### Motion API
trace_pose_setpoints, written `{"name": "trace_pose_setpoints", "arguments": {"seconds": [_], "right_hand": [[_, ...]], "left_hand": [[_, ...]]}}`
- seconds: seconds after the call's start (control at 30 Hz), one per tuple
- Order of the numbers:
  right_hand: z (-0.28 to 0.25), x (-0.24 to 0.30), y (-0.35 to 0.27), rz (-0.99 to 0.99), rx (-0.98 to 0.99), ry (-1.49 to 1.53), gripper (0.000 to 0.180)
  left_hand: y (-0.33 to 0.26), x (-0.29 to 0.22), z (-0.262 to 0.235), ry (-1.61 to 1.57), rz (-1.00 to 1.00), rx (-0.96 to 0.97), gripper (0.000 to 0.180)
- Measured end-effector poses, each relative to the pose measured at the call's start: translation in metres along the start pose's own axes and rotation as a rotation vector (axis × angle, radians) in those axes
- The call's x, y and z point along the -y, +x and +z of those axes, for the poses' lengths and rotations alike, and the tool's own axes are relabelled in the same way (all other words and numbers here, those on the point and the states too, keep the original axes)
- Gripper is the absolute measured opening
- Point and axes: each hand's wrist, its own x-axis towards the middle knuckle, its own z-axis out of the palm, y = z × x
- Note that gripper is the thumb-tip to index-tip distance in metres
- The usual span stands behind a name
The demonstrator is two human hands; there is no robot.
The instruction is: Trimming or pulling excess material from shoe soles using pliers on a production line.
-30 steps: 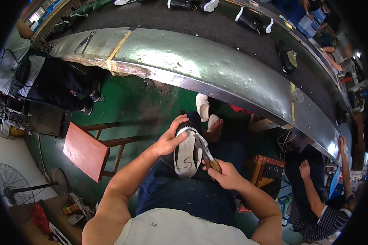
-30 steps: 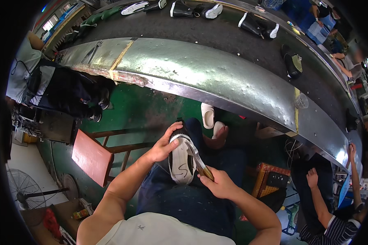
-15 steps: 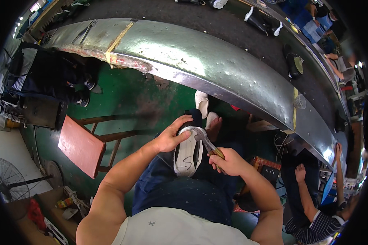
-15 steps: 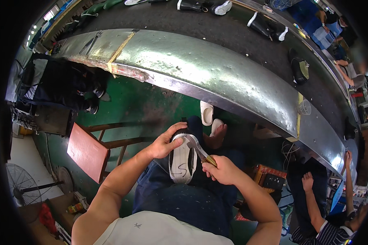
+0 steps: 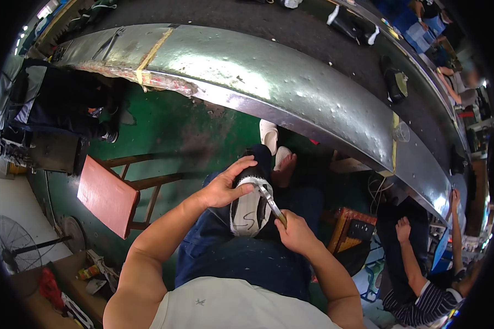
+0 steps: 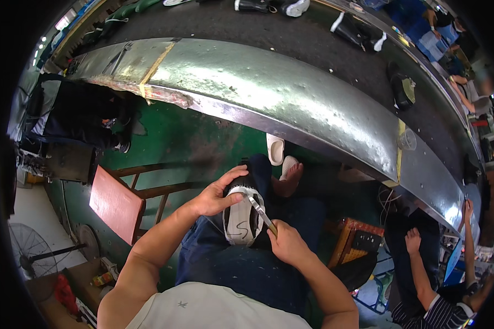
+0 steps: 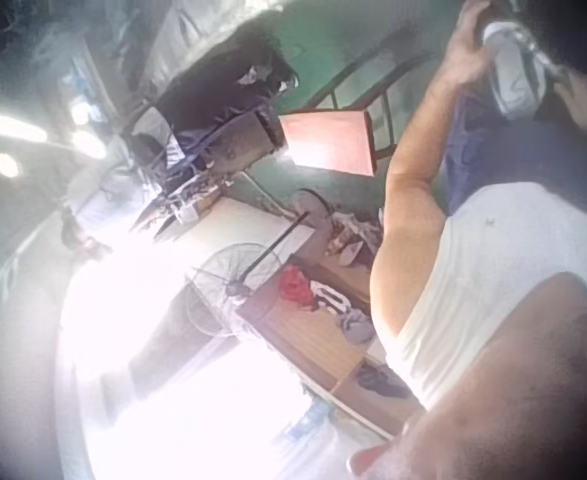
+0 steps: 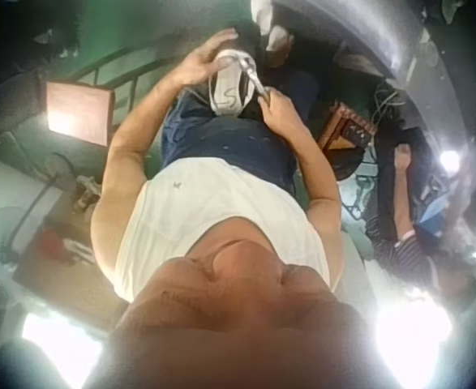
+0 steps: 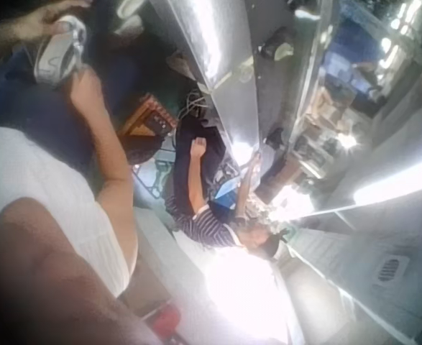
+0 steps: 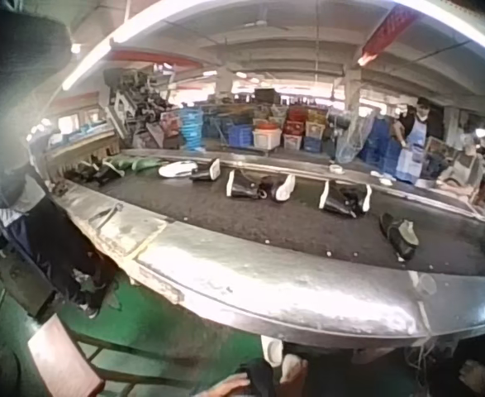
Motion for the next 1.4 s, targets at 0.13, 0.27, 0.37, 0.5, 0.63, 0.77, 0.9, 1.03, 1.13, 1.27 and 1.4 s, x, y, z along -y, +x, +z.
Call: {"name": "trace_pose_setpoints", "arguments": {"seconds": [0.13,0.27,0.37,0.5,0.63,0.77,0.9,1.03,1.13,1.27,1.4], "right_hand": [[-0.01,0.012,-0.004,0.057,0.02,-0.05,0.025],[-0.027,-0.006,-0.01,0.065,0.189,0.111,0.027],[-0.035,-0.002,-0.017,0.164,0.329,0.276,0.03],[-0.01,0.012,-0.005,-0.037,-0.084,0.356,0.032],[-0.015,0.019,0.03,0.021,-0.011,0.103,0.034],[-0.001,0.02,0.016,-0.307,-0.305,0.191,0.032],[-0.008,0.002,0.026,0.066,0.115,0.233,0.031],[0.021,-0.023,0.01,-0.124,-0.212,0.325,0.035],[0.015,-0.009,0.005,-0.085,-0.179,0.378,0.036],[0.015,0.014,0.008,-0.301,-0.343,0.219,0.036],[0.001,0.009,0.02,-0.044,-0.059,0.195,0.033]], "left_hand": [[0.007,-0.002,0.019,0.043,-0.058,-0.16,0.05],[0.01,0.002,0.023,0.04,-0.04,-0.176,0.049],[0.013,0.0,0.015,0.064,-0.068,-0.183,0.049],[0.017,-0.005,0.014,0.093,-0.037,-0.104,0.053],[0.015,0.003,0.001,0.13,-0.049,-0.058,0.061],[0.014,0.001,-0.005,0.103,-0.066,-0.018,0.066],[0.012,0.001,-0.016,0.097,-0.112,0.038,0.073],[0.005,0.007,-0.016,-0.157,-0.182,0.061,0.081],[-0.001,0.0,-0.014,-0.215,-0.203,0.03,0.085],[0.0,-0.003,-0.012,-0.132,-0.189,0.043,0.086],[-0.008,-0.006,0.0,-0.13,-0.21,-0.019,0.087]]}}
